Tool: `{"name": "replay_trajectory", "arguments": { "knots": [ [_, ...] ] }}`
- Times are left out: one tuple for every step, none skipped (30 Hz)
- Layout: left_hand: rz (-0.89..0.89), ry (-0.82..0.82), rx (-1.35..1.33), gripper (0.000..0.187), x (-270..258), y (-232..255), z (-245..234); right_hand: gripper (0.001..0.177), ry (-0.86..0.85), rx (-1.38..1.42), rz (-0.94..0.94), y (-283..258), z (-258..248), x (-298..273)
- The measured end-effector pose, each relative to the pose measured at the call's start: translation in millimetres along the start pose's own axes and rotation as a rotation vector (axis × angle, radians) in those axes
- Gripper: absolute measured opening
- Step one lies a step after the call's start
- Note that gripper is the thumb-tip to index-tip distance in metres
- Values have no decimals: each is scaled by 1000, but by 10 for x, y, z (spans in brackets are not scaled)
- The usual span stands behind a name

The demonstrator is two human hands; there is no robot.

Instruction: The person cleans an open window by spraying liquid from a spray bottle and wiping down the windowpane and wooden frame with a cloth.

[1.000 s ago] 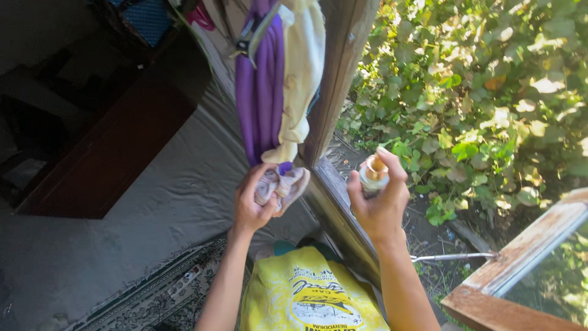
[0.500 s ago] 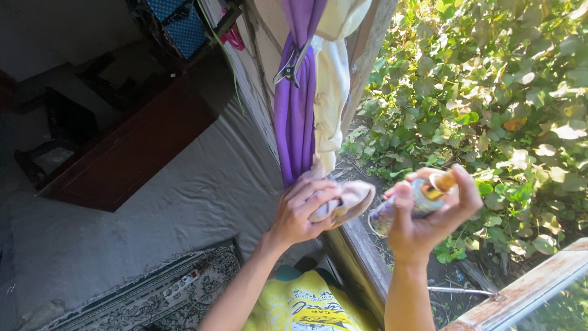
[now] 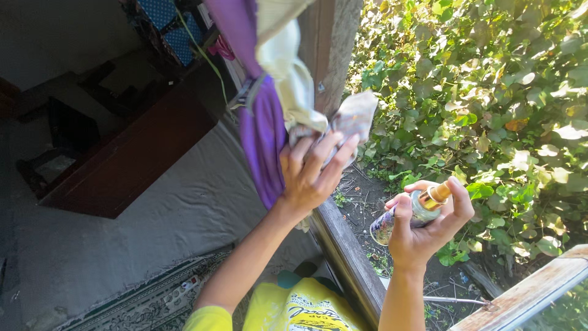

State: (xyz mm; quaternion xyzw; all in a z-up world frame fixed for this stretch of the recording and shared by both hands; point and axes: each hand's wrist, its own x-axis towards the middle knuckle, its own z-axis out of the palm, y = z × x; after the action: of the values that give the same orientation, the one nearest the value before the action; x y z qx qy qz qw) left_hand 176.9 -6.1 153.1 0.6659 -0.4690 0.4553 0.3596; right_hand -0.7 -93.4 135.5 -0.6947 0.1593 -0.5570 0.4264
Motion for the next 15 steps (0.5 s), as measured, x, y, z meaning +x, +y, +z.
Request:
{"name": "replay_trajectory", "arguments": {
  "knots": [
    [4, -2, -5, 30, -84, 5, 26, 56, -1, -3, 8, -1, -12, -2],
    [0, -2, -23, 30, -164, -3, 54, 56, 3, -5, 10, 5, -14, 1],
    [-4, -2, -40, 30, -237, -10, 78, 56, 0, -15, 16, 12, -16, 6],
    [-3, -5, -43, 30, -303, 0, 101, 56, -5, -24, 21, 16, -19, 6],
    [-32, 1, -57, 28, -364, 15, 124, 56, -3, -26, 23, 20, -17, 0],
    [-63, 7, -69, 27, -430, 26, 146, 56, -1, -23, 26, 31, -12, 0],
    [-63, 6, -71, 27, -506, 31, 158, 57, 1, -21, 29, 40, -6, -3],
    [-81, -28, -85, 28, -592, 33, 165, 57, 1, -21, 29, 45, 4, -7],
    [-99, -62, -100, 30, -689, 36, 177, 57, -5, -19, 36, 48, 15, -14],
    [-98, -61, -101, 30, -795, 45, 209, 58, -9, -18, 42, 57, 23, -13],
    [-114, -94, -94, 32, -913, 58, 251, 58, -8, -19, 41, 69, 31, -11],
    [-131, -129, -88, 34, -1047, 76, 291, 58, -24, -20, 50, 74, 32, -20],
    [-131, -130, -91, 34, -1184, 85, 342, 59, -40, -22, 59, 81, 31, -28],
    [-145, -155, -80, 35, -1321, 86, 406, 59, -39, -25, 60, 95, 32, -29],
    [-160, -181, -69, 36, -1457, 92, 463, 62, -54, -40, 66, 112, 32, -27]
  ]
}}
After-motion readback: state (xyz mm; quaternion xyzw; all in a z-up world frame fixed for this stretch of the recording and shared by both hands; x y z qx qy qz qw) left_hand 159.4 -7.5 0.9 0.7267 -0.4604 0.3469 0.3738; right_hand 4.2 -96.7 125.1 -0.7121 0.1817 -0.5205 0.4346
